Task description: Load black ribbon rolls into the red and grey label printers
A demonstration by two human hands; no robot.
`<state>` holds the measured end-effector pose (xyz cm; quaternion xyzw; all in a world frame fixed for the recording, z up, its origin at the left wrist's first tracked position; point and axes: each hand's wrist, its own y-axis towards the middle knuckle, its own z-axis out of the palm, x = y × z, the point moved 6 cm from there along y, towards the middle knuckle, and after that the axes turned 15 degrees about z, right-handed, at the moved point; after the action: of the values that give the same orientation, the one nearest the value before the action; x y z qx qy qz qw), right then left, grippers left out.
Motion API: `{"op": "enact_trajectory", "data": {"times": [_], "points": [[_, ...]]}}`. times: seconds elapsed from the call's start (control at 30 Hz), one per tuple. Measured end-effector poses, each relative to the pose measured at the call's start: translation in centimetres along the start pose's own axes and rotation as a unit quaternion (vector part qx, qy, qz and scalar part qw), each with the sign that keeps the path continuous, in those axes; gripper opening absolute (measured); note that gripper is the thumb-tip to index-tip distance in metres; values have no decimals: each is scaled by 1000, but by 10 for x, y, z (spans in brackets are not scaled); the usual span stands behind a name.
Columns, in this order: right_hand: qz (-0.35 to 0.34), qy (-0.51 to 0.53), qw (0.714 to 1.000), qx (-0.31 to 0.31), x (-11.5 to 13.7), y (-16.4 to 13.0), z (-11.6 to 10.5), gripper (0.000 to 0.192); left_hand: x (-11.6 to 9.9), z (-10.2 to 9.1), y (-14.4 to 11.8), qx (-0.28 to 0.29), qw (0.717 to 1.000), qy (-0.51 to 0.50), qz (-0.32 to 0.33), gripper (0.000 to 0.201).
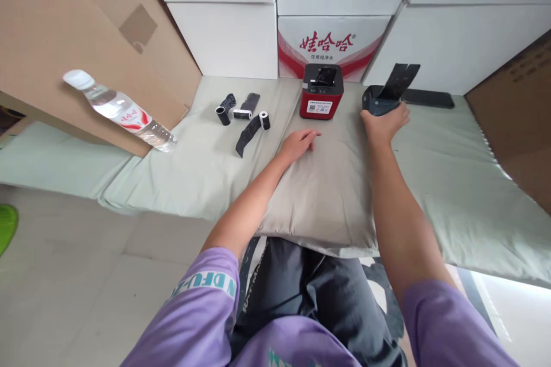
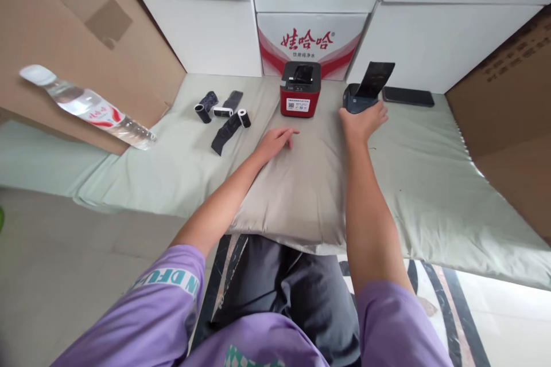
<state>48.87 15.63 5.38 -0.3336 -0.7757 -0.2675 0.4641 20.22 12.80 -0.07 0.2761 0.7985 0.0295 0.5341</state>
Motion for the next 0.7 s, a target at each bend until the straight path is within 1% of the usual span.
{"op": "enact_trajectory", "data": {"times": [0.1,0.2,0.3,0.37,0.4,0.43,0.47,0.5,0.53,0.57,0.6,0.63,0.67,0.7], "points": [[11,12,1000,-12,-6,0,16,68,-1,-1,0,3,1000,4,-6,47],[41,-55,998,4,-13,-6,25,78,-3,-2,0,5,1000,10,-16,47],[78,-118,990,24,-18,-12,26,90,-2,-3,0,-5,999,-21,-30,50],[92,-102,990,16,-19,-14,23,99,1,-3,-1,-24,998,-51,-34,50],[86,-72,994,-1,-19,-14,19,101,2,-3,-1,-37,997,-63,-33,49],[64,-29,997,-24,-16,-14,15,99,4,-3,-1,-57,995,-74,-30,46],[27,21,998,-44,-12,-14,12,93,5,-5,0,-87,992,-85,-26,43],[-21,72,996,-53,-7,-14,12,85,6,-9,1,-130,987,-97,-23,40],[-71,116,990,-44,-1,-14,14,76,8,-14,4,-185,976,-110,-22,37],[-113,149,982,-14,4,-14,22,67,10,-21,7,-245,961,-124,-23,33],[-139,170,975,34,9,-14,34,61,12,-27,13,-302,942,-142,-27,30],[-151,179,968,92,12,-14,50,58,14,-33,21,-348,923,-161,-33,27],[-145,177,962,152,14,-15,68,60,16,-37,32,-377,907,-184,-40,27],[-132,171,957,195,13,-17,86,69,17,-39,46,-384,897,-213,-46,30]]}}
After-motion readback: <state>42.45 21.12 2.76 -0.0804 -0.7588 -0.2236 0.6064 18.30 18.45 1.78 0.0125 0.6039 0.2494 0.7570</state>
